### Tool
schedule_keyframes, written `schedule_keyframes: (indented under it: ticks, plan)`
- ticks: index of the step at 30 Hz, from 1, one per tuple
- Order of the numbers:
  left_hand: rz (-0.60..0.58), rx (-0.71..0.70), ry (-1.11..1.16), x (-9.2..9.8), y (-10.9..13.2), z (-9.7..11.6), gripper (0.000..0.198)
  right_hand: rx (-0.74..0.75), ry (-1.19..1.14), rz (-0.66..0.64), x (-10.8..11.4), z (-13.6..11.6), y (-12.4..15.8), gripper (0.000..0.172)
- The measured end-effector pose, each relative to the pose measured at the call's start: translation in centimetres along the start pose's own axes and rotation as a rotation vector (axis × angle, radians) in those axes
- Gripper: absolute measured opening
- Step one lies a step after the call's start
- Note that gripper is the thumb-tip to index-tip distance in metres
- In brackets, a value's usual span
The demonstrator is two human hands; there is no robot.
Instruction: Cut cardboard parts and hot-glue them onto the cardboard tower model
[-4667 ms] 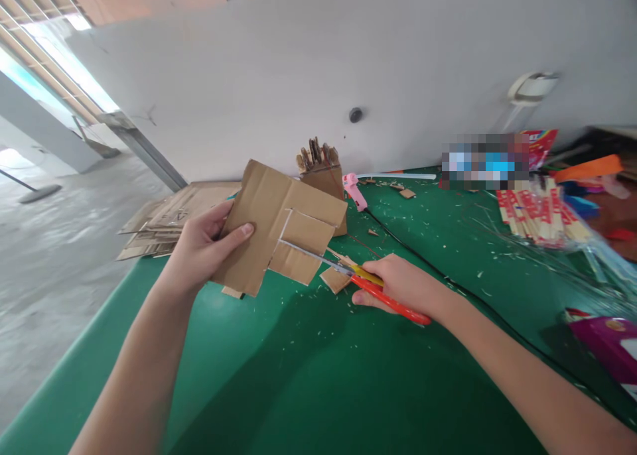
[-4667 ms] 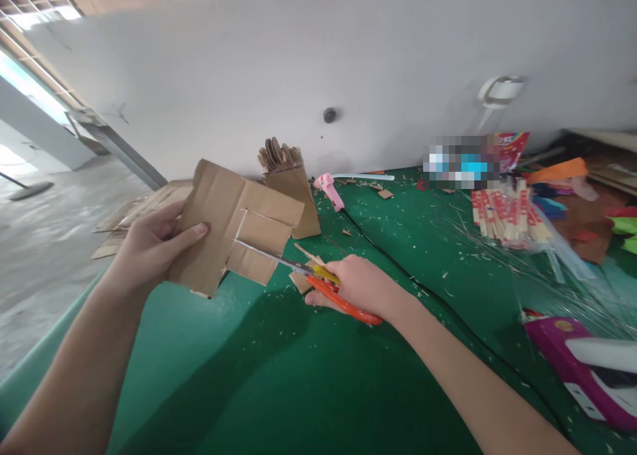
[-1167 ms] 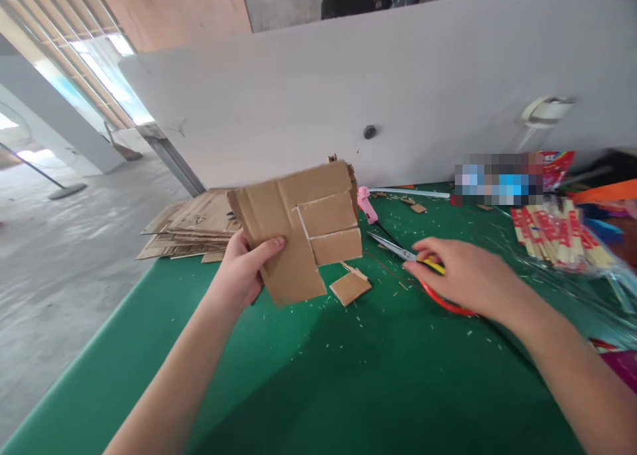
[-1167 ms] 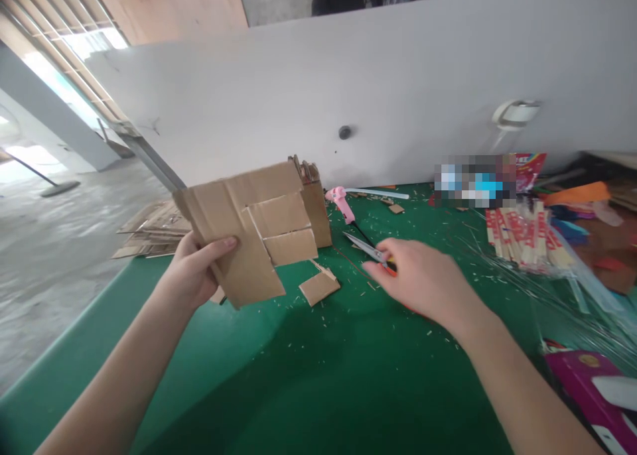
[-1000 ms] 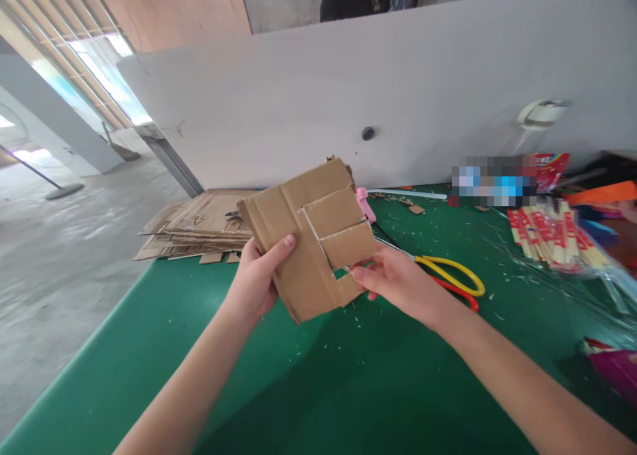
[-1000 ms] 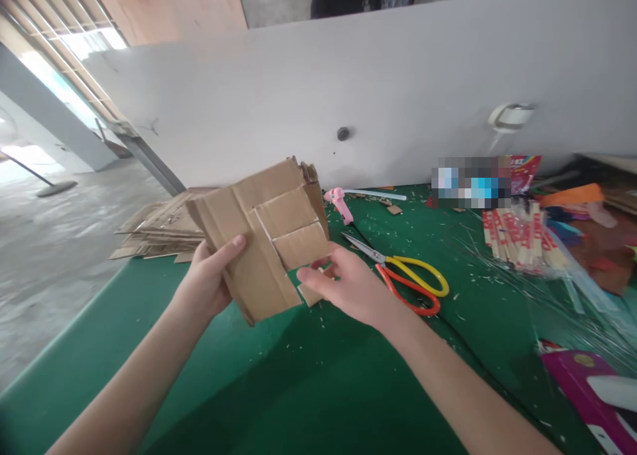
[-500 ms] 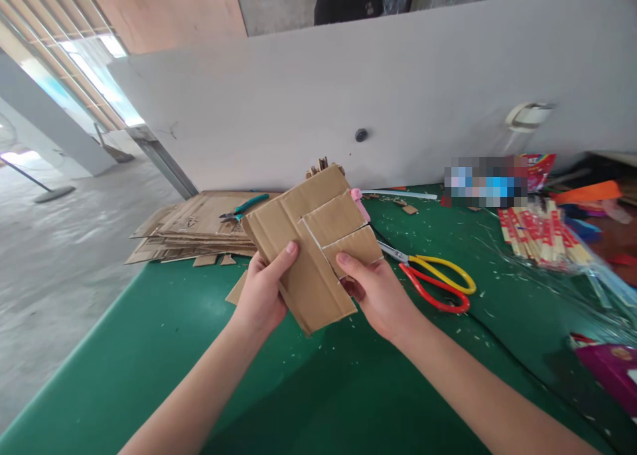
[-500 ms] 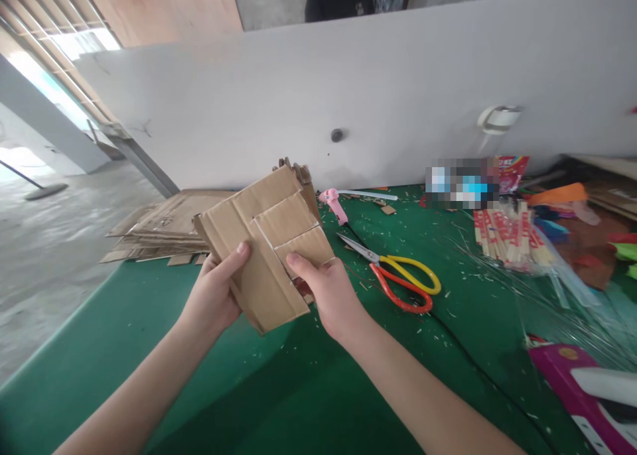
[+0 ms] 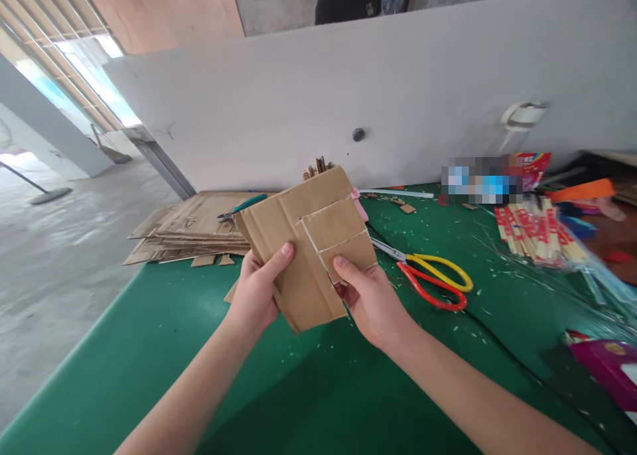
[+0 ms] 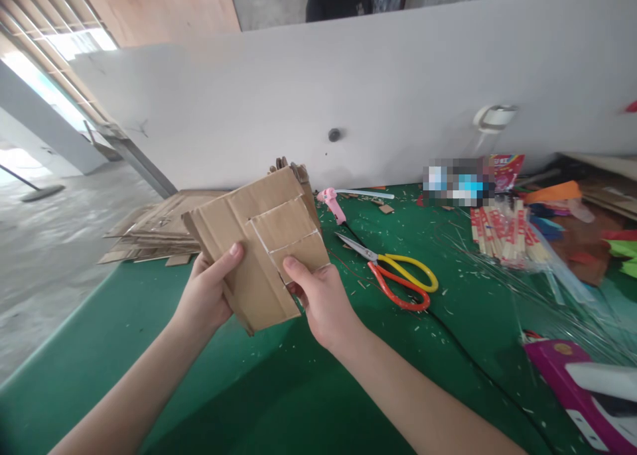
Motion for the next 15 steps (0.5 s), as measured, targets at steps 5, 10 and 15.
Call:
schedule_keyframes:
  ticks: [5,10,15]
  plan:
    - [-0.051,-0.014,-0.024,-0.10,-0.28,0.03,0.036,-0.026,-0.069,-0.057,0.18,0.64,-0.17,0.021]
    - [-0.094,-0.007,-0.046,-0.22,-0.49,0.13,0.036,-0.011,-0.008,-0.061,0.15,0.68,-0.14,0.030]
    - [-0.106,0.048,-0.038,-0.29,-0.29,-0.24,0.035,-0.019,0.023,-0.062,-0.05,0.64,0.08,0.034]
Point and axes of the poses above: each hand's wrist, its own y-axis away from the middle knuckle, its own x-axis out of the back of the hand, z = x × y, the point moved 7 cm from there along -y, towards the middle knuckle, and after that the axes turned 8 degrees about -y, right-handed, at the moved point
